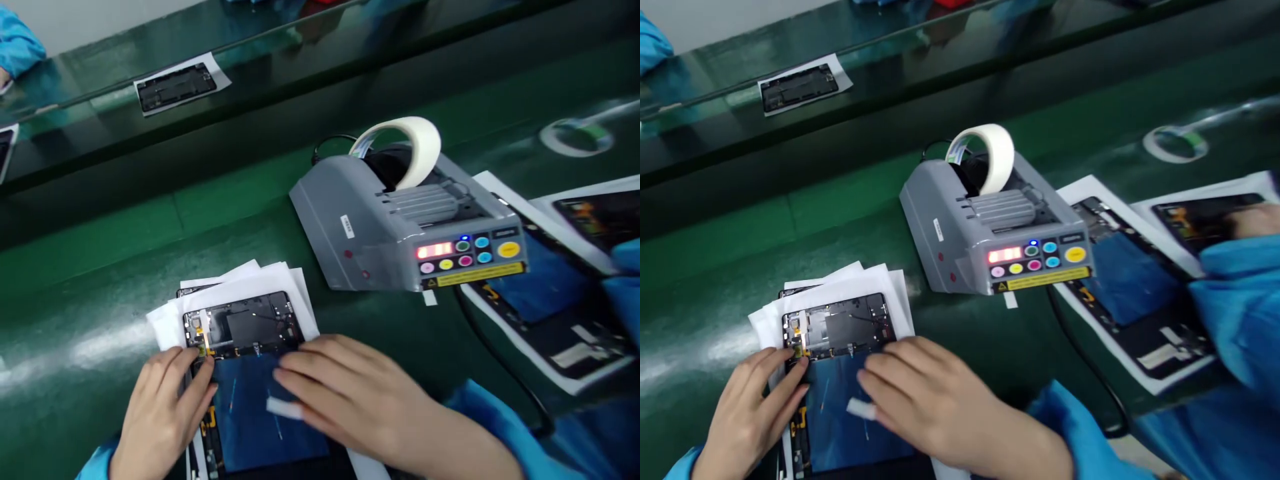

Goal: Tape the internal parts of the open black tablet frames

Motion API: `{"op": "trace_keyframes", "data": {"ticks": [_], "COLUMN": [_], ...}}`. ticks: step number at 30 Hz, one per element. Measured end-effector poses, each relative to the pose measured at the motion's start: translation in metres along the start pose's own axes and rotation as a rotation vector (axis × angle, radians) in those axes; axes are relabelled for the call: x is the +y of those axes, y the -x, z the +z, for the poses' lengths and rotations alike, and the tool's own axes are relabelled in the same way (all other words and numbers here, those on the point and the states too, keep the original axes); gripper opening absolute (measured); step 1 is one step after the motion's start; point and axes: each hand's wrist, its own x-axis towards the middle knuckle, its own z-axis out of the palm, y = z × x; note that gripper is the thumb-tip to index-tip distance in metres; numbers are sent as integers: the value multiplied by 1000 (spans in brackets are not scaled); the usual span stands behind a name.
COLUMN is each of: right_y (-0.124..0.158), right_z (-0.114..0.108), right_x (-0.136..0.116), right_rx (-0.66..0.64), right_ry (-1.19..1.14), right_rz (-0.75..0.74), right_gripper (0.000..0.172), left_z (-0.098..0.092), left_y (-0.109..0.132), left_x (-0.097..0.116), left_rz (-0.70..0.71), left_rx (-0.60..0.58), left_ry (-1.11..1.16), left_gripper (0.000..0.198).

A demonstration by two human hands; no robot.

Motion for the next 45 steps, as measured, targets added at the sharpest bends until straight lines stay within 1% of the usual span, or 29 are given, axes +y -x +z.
{"op": "trace_keyframes", "data": {"ticks": [3,6,9,12,15,17,22,25,32,36,41,43,45], "right_y": [-20,-23,-21,-20,-20,-20,-23,-24,-29,-33,-36,-36,-35], "right_z": [30,43,43,40,43,45,48,48,51,54,54,51,48], "right_x": [-3,-1,-1,-3,-5,-6,-8,-8,-8,-8,-5,-3,-2], "right_rx": [-91,-127,-121,-169,-224,-226,-231,-231,-281,-278,-258,-238,-214], "right_ry": [71,89,65,48,45,52,94,98,140,178,127,113,81], "right_rz": [-71,-58,-76,-130,-95,-72,-92,-75,-22,-25,-6,-30,-66], "right_gripper": [43,52,53,54,54,55,56,57,62,64,65,61,54], "left_z": [1,3,4,5,6,7,6,7,6,5,7,7,7], "left_y": [2,2,1,1,2,2,2,2,4,3,4,4,3], "left_x": [3,5,6,7,7,7,8,9,10,10,11,12,13], "left_rz": [-6,-20,-28,-38,-48,-54,-54,-49,-49,-46,-65,-74,-78], "left_rx": [19,59,64,62,61,61,76,78,55,44,-30,-40,-37], "left_ry": [18,20,19,22,32,37,31,29,16,-5,-49,-59,-62], "left_gripper": [23,21,21,22,22,22,21,21,22,24,29,30,30]}}
